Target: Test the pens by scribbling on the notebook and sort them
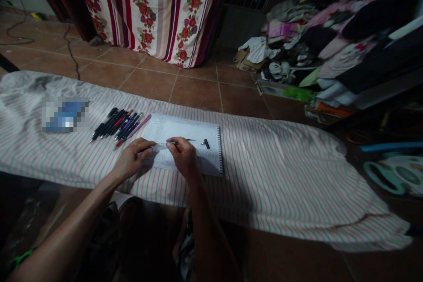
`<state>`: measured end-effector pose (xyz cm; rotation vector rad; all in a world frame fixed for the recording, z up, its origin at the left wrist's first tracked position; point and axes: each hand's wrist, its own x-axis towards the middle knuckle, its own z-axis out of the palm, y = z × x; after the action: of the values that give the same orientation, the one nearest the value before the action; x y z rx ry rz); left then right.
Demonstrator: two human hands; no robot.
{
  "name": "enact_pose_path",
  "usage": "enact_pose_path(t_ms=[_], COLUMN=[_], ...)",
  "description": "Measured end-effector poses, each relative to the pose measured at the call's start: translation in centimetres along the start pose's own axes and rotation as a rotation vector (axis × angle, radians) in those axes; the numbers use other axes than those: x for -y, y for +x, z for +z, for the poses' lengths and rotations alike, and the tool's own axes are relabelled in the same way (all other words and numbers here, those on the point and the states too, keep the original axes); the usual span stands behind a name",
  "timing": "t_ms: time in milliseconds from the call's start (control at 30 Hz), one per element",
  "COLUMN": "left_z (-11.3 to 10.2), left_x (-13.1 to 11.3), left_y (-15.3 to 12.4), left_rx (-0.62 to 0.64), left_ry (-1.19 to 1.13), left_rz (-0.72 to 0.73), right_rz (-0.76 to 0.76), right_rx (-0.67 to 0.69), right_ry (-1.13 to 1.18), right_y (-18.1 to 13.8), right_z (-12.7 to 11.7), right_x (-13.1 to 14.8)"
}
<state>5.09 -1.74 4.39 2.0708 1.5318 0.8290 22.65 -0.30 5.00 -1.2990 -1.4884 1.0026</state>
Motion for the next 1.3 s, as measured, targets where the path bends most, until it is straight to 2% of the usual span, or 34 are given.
enact_pose_path(t_ms=[267,733,1300], left_z=[0.0,0.1,0.3], left_x=[-0.1,0.2,1.0], left_y=[0.0,0.0,-0.1], left_rx=[-0.004,-0.007,0.015], left_ry=[0.004,-0.038,-0.066], left_rz=[0.007,0.022,0.033], right_rz=[-0.005,0.104,0.108], right_rx=[0.011,0.023,0.052], right_ry=[0.014,0.107,0.13], right_y=[0.0,0.1,0.0], right_z=[0.0,0.3,0.0], right_x=[0.0,-0.3,0.1])
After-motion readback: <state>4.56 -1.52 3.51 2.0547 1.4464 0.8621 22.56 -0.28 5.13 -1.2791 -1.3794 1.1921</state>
